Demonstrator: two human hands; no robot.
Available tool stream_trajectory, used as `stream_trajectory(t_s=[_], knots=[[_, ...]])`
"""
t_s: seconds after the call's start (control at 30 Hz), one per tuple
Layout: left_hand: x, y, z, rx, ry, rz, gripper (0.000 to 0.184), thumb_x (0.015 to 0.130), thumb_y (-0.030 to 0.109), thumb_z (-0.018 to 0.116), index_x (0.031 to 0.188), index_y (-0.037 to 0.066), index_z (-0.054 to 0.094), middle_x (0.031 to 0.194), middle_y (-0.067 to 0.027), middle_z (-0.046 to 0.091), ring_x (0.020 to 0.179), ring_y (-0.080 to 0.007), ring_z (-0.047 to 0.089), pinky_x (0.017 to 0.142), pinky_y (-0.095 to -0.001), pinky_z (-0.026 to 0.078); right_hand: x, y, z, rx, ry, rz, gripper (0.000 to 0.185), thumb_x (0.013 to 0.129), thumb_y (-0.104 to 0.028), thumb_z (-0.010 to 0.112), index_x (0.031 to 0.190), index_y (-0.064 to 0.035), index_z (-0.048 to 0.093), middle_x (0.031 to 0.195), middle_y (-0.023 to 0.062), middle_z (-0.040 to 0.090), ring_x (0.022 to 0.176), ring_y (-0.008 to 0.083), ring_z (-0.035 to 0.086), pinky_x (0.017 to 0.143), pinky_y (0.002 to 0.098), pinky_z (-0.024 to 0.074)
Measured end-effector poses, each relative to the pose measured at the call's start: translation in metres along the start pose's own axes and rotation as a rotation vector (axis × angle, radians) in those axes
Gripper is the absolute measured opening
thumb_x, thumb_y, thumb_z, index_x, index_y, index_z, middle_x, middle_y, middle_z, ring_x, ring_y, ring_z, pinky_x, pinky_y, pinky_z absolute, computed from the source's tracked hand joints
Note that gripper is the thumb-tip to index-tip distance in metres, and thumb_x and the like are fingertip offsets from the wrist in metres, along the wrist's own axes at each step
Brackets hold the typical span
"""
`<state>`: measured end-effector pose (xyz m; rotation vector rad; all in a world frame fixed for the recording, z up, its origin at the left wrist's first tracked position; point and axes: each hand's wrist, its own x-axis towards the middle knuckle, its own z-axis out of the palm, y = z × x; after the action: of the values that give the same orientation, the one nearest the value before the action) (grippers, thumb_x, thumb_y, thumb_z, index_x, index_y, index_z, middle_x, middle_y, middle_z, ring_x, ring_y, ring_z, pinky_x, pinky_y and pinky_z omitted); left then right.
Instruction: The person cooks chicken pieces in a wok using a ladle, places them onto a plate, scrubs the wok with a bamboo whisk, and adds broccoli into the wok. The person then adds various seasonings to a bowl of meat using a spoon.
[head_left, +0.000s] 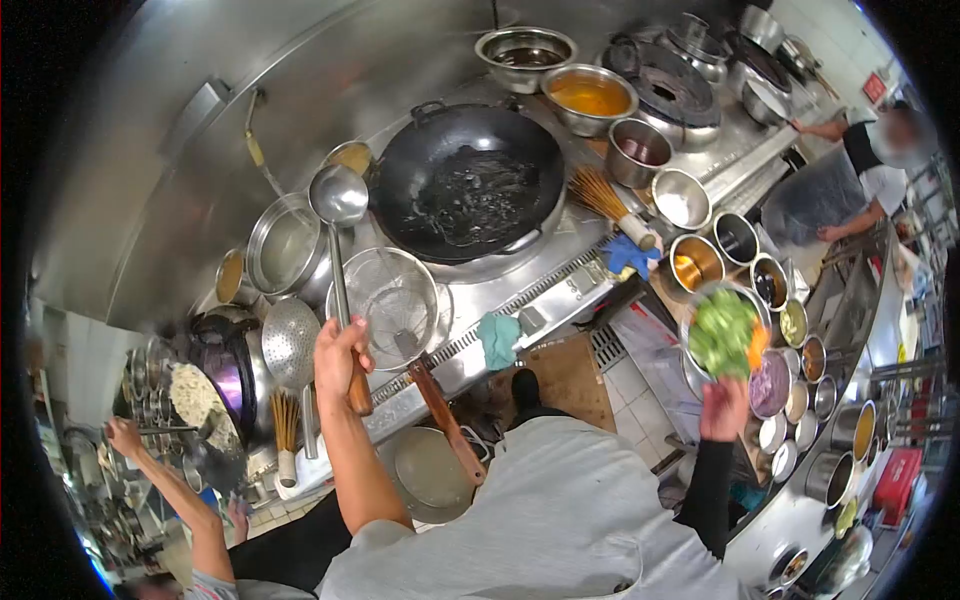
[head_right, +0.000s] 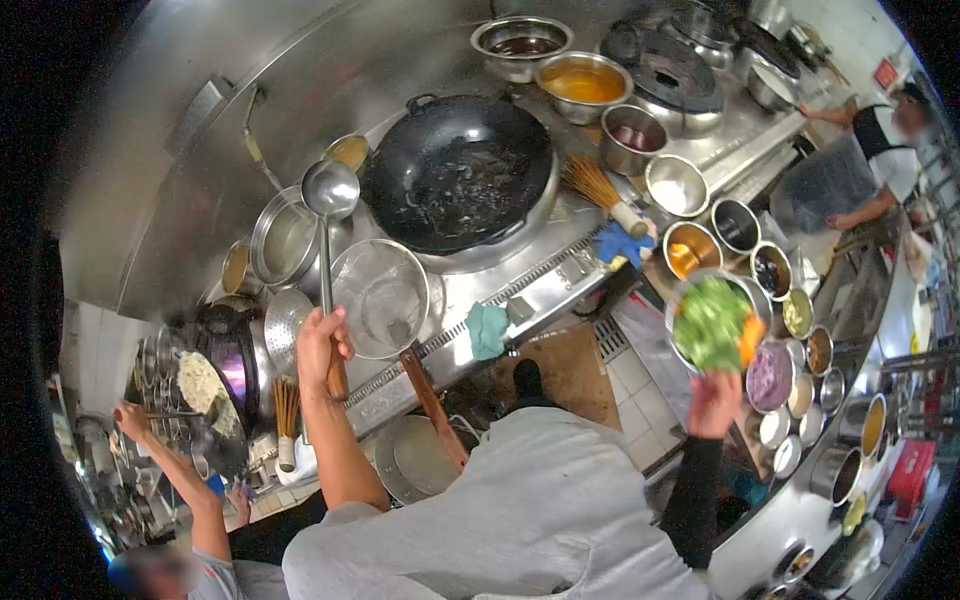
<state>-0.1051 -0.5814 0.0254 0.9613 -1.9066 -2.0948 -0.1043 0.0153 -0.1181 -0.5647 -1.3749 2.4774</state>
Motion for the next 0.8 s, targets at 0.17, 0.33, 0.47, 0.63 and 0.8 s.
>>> stream_trajectory(t_s=[0.17,0.33,0.47,0.63,0.8], knots=[[-0.005,-0.006,-0.037,-0.063,0.098,-0.017,0.019,0.089,0.013,0.067,0.098,0.004,0.053,0.063,-0.0004,0.048,0.042,-0.011,0.044,0.039,-0.0258,0.037,0.083,0.041,0.223,-0.317,-0.405,0.089,0.029,0.092,-0.001,0.064,0.12,-0.0017,0.06,0.11,0.007,0.066,0.087,0.0153,0.065,0.074,0.0302,0.058],[0.003,-0.014,-0.069,-0.027,0.217,-0.01,0.018,0.09,0.013,0.067,0.096,0.004,0.053,0.062,0.0008,0.048,0.042,-0.0104,0.044,0.039,-0.025,0.036,0.18,0.148,0.357,-1.116,-0.531,-0.62,0.03,0.085,-0.011,0.076,0.075,-0.0022,0.049,0.087,0.0116,0.056,0.068,0.0196,0.066,0.052,0.0334,0.0532],[0.026,-0.022,-0.094,0.052,0.298,0.021,0.018,0.089,0.015,0.067,0.093,0.004,0.053,0.062,0.0002,0.049,0.042,-0.0105,0.044,0.039,-0.0256,0.038,0.171,0.155,0.44,-1.314,-0.572,-0.992,0.012,0.082,-0.008,0.063,0.094,-0.004,0.065,0.116,0.0292,0.049,0.086,0.0481,0.062,0.08,0.0512,0.0526],[0.064,-0.014,-0.124,0.175,0.34,-0.02,0.022,0.088,0.02,0.067,0.088,0.004,0.052,0.062,-0.0016,0.05,0.043,-0.0121,0.047,0.04,-0.0276,0.04,0.163,0.121,0.502,-1.557,-0.638,-1.077,0.023,0.087,-0.004,0.052,0.106,-0.0081,0.064,0.132,0.0261,0.044,0.091,0.0463,0.065,0.082,0.0529,0.0535],[0.122,-0.026,-0.15,0.172,0.378,-0.038,0.024,0.087,0.019,0.068,0.083,0.003,0.05,0.061,-0.0039,0.051,0.045,-0.0153,0.05,0.04,-0.0318,0.039,0.191,0.119,0.487,-1.344,-0.539,-1.186,0.017,0.086,-0.007,0.056,0.101,-0.0058,0.062,0.124,0.0268,0.052,0.09,0.0469,0.064,0.083,0.0512,0.0536]])
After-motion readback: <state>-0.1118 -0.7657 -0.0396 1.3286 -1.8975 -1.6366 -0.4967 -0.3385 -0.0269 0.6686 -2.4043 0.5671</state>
